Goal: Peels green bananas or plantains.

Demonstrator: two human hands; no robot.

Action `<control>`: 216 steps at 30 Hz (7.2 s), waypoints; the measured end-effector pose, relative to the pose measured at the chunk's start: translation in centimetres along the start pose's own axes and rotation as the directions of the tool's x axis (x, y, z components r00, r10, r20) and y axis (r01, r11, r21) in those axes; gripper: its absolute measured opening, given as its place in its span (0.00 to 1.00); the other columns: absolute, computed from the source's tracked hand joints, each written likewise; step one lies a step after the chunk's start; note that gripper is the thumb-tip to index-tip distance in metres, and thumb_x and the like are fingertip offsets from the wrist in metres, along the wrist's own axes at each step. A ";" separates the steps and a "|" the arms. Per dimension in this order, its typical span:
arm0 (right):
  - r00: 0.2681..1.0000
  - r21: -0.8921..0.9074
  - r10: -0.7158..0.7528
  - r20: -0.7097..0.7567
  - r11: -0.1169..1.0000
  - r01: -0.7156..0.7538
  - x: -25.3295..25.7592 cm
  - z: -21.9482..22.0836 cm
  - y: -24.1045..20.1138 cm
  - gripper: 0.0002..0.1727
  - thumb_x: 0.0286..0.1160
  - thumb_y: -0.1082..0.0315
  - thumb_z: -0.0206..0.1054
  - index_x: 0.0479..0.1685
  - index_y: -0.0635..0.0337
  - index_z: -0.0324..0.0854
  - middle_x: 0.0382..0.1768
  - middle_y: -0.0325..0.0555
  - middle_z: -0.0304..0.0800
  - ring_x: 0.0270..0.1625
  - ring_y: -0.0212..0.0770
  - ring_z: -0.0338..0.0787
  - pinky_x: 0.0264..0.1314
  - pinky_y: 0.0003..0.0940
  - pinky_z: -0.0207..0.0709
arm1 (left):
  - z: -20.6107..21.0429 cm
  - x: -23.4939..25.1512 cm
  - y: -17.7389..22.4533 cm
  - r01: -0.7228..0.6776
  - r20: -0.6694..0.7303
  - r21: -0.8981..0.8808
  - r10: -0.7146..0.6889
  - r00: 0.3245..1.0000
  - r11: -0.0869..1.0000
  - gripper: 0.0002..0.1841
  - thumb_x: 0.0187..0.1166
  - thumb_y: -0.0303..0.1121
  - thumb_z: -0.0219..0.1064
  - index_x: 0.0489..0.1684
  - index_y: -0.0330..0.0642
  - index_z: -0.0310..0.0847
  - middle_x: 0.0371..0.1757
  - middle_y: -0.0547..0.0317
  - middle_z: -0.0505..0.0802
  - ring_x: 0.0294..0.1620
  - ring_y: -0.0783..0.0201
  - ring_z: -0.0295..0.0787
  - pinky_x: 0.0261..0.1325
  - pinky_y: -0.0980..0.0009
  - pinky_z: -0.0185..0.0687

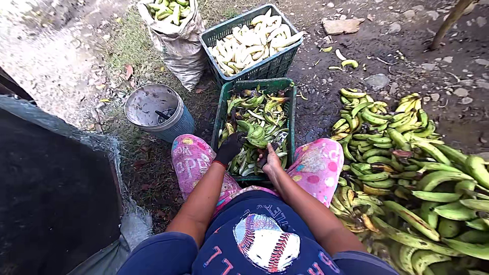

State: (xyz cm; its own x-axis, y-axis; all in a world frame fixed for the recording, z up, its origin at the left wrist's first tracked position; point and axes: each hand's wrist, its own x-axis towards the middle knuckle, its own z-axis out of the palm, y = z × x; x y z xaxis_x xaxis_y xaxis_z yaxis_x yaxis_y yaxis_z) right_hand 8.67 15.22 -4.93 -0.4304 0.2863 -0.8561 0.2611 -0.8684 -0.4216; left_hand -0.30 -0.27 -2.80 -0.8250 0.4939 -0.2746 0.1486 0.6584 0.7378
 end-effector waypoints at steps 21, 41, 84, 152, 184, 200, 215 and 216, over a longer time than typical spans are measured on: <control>0.751 -0.816 -0.456 0.477 0.087 0.571 -0.1 0.9 -7.3 0.31 0.89 0.43 0.56 0.73 0.60 0.74 0.53 0.64 0.87 0.50 0.59 0.88 0.55 0.63 0.80 | 2.1 0.7 0.1 0.087 -0.013 0.017 -0.086 0.996 0.996 0.28 0.89 0.54 0.53 0.81 0.48 0.72 0.72 0.46 0.86 0.71 0.48 0.84 0.72 0.41 0.76; 0.898 -0.857 -0.142 0.416 -0.390 0.335 -4.9 -1.2 -5.7 0.28 0.95 0.46 0.45 0.78 0.55 0.70 0.49 0.60 0.92 0.57 0.58 0.92 0.63 0.59 0.80 | 4.0 -0.9 1.6 0.012 -0.188 0.134 0.014 0.982 0.991 0.20 0.90 0.47 0.54 0.63 0.41 0.81 0.59 0.38 0.87 0.59 0.40 0.87 0.56 0.41 0.84; 0.991 -0.993 0.079 0.109 -0.036 0.112 -1.0 1.2 -2.8 0.31 0.95 0.42 0.39 0.72 0.61 0.65 0.30 0.53 0.82 0.23 0.45 0.86 0.31 0.42 0.85 | 3.5 2.2 0.8 0.163 0.019 0.159 -0.168 0.986 0.974 0.25 0.93 0.47 0.43 0.58 0.35 0.81 0.61 0.40 0.88 0.64 0.44 0.87 0.64 0.45 0.81; 0.710 -0.803 -0.380 0.593 -0.338 0.490 -4.0 0.8 -6.4 0.27 0.93 0.47 0.49 0.78 0.55 0.70 0.46 0.58 0.93 0.54 0.59 0.94 0.58 0.60 0.83 | -0.3 1.9 7.6 0.204 0.085 -0.924 -0.347 0.934 0.323 0.28 0.86 0.68 0.41 0.43 0.54 0.73 0.24 0.65 0.70 0.17 0.68 0.62 0.18 0.70 0.64; 0.895 -0.823 -0.209 0.395 0.354 0.445 -1.8 -3.1 -12.3 0.24 0.93 0.51 0.56 0.73 0.60 0.69 0.31 0.49 0.87 0.24 0.41 0.86 0.31 0.39 0.85 | 0.4 0.8 3.1 0.261 -0.244 -0.224 -0.313 0.918 0.939 0.29 0.88 0.33 0.59 0.88 0.44 0.57 0.78 0.33 0.76 0.72 0.35 0.78 0.65 0.36 0.77; 0.860 -0.881 -0.257 0.440 -0.306 0.359 4.1 -1.6 -21.8 0.27 0.87 0.42 0.59 0.82 0.36 0.75 0.67 0.62 0.88 0.72 0.67 0.85 0.73 0.74 0.71 | 13.3 5.1 7.7 -0.360 0.409 0.569 0.125 0.904 0.740 0.32 0.79 0.32 0.64 0.84 0.74 0.68 0.93 0.45 0.60 0.92 0.33 0.48 0.83 0.29 0.52; 0.844 -0.912 -0.350 0.406 -0.208 0.352 4.1 -0.6 -21.4 0.33 0.90 0.37 0.50 0.84 0.44 0.73 0.66 0.66 0.87 0.72 0.69 0.84 0.72 0.74 0.70 | 4.6 4.2 6.1 0.046 0.172 -0.669 0.094 0.981 0.742 0.20 0.87 0.34 0.59 0.76 0.42 0.71 0.60 0.53 0.88 0.54 0.64 0.85 0.59 0.62 0.83; 0.848 -0.916 -0.349 0.398 -0.198 0.348 4.1 -0.7 -21.4 0.33 0.90 0.37 0.50 0.84 0.45 0.73 0.67 0.66 0.87 0.73 0.69 0.83 0.73 0.74 0.70 | 2.9 3.7 5.6 0.028 0.140 -0.772 0.128 0.982 0.635 0.19 0.89 0.35 0.56 0.76 0.43 0.70 0.60 0.54 0.87 0.55 0.63 0.86 0.59 0.60 0.85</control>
State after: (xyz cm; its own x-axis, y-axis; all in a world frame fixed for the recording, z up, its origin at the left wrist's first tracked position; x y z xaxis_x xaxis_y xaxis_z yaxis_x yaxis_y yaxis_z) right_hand 1.90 35.22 0.40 -0.8000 0.3851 -0.4601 0.5903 0.6425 -0.4887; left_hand -0.95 6.86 -1.43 -0.7144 0.6490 -0.2617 -0.3492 -0.0066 0.9370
